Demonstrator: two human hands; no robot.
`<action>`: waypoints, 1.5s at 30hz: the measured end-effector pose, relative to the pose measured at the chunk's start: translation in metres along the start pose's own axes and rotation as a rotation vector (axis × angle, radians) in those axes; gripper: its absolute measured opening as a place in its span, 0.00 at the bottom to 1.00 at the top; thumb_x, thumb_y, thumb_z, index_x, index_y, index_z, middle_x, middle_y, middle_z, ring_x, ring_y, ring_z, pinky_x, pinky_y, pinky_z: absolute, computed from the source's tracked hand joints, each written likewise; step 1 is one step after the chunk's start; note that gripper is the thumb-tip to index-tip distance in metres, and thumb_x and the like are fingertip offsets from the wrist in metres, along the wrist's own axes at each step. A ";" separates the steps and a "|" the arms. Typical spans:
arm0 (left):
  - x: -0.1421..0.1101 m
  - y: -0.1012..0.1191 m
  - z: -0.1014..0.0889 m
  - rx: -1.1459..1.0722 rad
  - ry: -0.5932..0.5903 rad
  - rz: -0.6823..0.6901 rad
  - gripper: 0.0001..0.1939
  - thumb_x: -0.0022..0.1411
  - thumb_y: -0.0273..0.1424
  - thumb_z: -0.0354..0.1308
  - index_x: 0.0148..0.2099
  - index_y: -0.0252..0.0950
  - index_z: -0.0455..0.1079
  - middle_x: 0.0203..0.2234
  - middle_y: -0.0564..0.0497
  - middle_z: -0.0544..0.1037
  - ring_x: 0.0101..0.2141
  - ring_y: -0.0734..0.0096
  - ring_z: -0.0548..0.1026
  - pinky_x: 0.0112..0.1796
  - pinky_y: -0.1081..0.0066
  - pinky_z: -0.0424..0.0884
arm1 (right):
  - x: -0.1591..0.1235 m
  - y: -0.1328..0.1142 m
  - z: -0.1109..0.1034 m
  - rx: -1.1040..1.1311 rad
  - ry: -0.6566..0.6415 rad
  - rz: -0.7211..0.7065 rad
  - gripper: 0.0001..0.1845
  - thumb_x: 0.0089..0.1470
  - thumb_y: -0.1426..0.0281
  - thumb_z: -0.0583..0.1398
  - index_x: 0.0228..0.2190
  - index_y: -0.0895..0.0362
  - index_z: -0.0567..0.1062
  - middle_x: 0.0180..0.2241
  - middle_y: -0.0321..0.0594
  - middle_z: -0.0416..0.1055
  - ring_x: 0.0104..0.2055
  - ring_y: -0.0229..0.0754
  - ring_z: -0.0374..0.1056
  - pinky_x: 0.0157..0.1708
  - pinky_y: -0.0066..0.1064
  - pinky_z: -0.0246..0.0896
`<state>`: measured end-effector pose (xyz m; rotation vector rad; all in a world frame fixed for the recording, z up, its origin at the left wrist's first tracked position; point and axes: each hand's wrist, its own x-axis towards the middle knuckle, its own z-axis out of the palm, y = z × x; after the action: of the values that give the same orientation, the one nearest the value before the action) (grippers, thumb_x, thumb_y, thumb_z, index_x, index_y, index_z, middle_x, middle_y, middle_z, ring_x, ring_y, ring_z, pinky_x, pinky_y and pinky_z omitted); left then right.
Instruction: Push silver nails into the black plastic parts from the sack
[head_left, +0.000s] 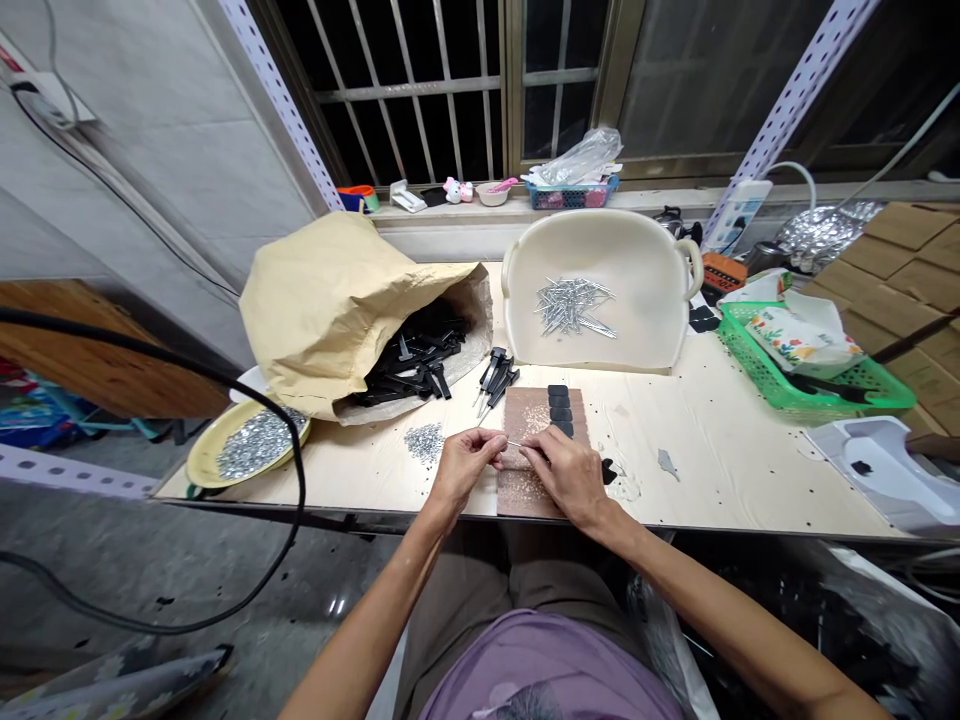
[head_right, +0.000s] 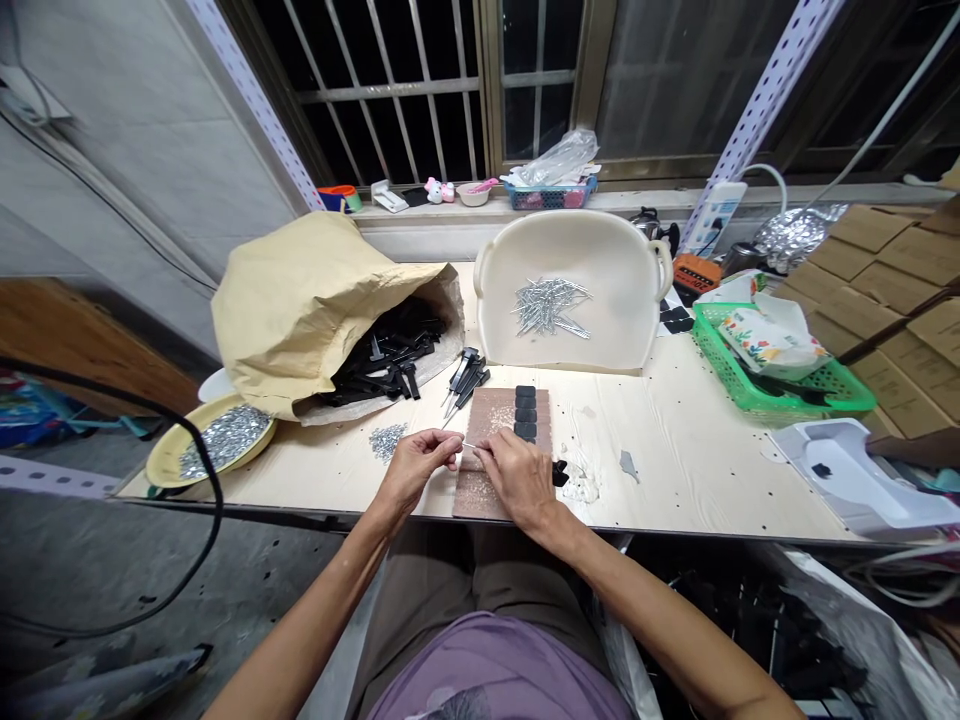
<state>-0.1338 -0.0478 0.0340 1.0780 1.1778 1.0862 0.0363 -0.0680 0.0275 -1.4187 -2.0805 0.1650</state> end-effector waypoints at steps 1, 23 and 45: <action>0.000 -0.001 0.000 -0.034 -0.008 -0.020 0.15 0.46 0.37 0.66 0.30 0.29 0.73 0.21 0.53 0.73 0.20 0.79 0.69 0.25 0.77 0.66 | -0.001 -0.001 0.000 -0.074 0.026 -0.037 0.12 0.61 0.64 0.51 0.33 0.55 0.72 0.33 0.39 0.72 0.33 0.38 0.66 0.31 0.29 0.52; 0.006 -0.017 -0.006 -0.103 -0.057 -0.084 0.16 0.46 0.38 0.66 0.30 0.29 0.73 0.21 0.53 0.73 0.20 0.80 0.67 0.24 0.77 0.65 | -0.004 0.004 0.006 -0.151 -0.081 -0.044 0.14 0.62 0.63 0.49 0.35 0.55 0.72 0.33 0.38 0.70 0.32 0.36 0.67 0.29 0.27 0.51; 0.012 -0.013 0.017 -0.153 -0.121 -0.172 0.16 0.46 0.38 0.67 0.29 0.29 0.71 0.21 0.52 0.73 0.18 0.82 0.67 0.22 0.78 0.64 | -0.012 0.026 -0.011 0.193 -0.086 0.028 0.11 0.61 0.67 0.50 0.37 0.55 0.71 0.35 0.39 0.66 0.36 0.37 0.66 0.35 0.28 0.62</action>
<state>-0.1151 -0.0391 0.0211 0.8940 1.0533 0.9476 0.0660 -0.0698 0.0201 -1.3448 -2.0517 0.4335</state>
